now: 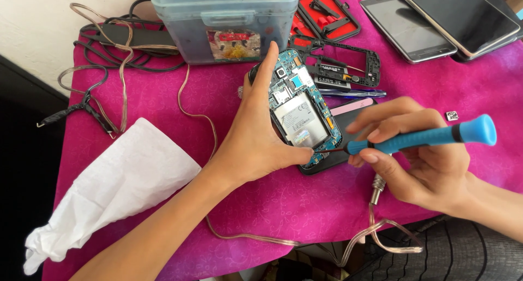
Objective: Disassembling a smartphone to remove internal components like the motherboard and frame using a screwdriver, tweezers, and prying tools.
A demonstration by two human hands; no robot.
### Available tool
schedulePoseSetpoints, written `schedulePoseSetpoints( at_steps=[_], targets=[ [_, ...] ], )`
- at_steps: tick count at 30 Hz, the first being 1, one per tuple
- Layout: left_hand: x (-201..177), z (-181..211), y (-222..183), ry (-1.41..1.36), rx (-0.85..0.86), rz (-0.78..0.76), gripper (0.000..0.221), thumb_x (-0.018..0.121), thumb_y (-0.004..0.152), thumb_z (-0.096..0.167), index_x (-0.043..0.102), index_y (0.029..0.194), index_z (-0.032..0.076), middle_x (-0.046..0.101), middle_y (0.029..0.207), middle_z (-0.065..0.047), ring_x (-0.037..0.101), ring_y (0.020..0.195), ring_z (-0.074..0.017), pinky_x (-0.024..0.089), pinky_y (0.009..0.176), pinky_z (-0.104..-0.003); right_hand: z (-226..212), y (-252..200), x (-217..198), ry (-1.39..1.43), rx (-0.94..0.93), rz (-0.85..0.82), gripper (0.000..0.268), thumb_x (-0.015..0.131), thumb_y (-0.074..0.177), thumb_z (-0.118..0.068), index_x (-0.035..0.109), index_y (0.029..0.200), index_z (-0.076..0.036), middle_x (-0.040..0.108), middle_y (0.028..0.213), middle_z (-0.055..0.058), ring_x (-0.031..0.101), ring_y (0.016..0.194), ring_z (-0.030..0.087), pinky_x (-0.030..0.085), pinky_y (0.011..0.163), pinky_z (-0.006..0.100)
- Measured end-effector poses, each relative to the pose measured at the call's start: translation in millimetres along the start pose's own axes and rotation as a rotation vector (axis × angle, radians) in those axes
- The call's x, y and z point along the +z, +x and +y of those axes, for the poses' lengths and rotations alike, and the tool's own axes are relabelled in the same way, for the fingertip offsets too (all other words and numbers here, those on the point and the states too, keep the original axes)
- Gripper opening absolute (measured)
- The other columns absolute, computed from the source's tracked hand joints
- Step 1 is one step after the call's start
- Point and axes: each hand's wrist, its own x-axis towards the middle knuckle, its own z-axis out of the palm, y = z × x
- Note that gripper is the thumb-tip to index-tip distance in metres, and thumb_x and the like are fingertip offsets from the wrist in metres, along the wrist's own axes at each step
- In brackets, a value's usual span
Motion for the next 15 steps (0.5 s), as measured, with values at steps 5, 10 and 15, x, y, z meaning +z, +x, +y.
schedulePoseSetpoints(
  at_steps=[5, 10, 15],
  targets=[
    [0.8, -1.1, 1.1, 0.015, -0.023, -0.017, 0.144, 0.093, 0.055, 0.011, -0.002, 0.162, 0.014, 0.035, 0.162, -0.025, 0.011, 0.155, -0.0442, 0.015, 0.122, -0.047, 10.8, -3.4, -10.2, -0.294, -0.154, -0.001, 0.028, 0.076, 0.085, -0.005, 0.057, 0.105, 0.003, 0.063, 0.092, 0.012, 0.077, 0.084, 0.024, 0.066, 0.075, 0.03],
    [0.1, 1.3, 1.6, 0.016, -0.074, -0.038, 0.147, 0.093, 0.056, 0.008, -0.008, 0.162, 0.019, 0.024, 0.167, -0.031, -0.011, 0.158, -0.0498, 0.011, 0.121, -0.048, -4.4, 8.4, -13.5, -0.247, -0.08, -0.103, 0.022, 0.07, 0.089, -0.004, 0.06, 0.109, -0.001, 0.066, 0.094, 0.011, 0.078, 0.091, 0.021, 0.067, 0.078, 0.026],
    [-0.3, 5.9, 1.6, 0.011, -0.114, -0.06, 0.148, 0.094, 0.058, 0.005, -0.011, 0.162, 0.024, 0.015, 0.167, -0.037, -0.018, 0.158, -0.0466, 0.016, 0.119, -0.047, -33.0, 23.2, -14.8, -0.313, -0.041, -0.195, 0.018, 0.07, 0.087, -0.007, 0.067, 0.104, 0.0, 0.074, 0.1, 0.012, 0.078, 0.091, 0.024, 0.067, 0.076, 0.029]
  ],
)
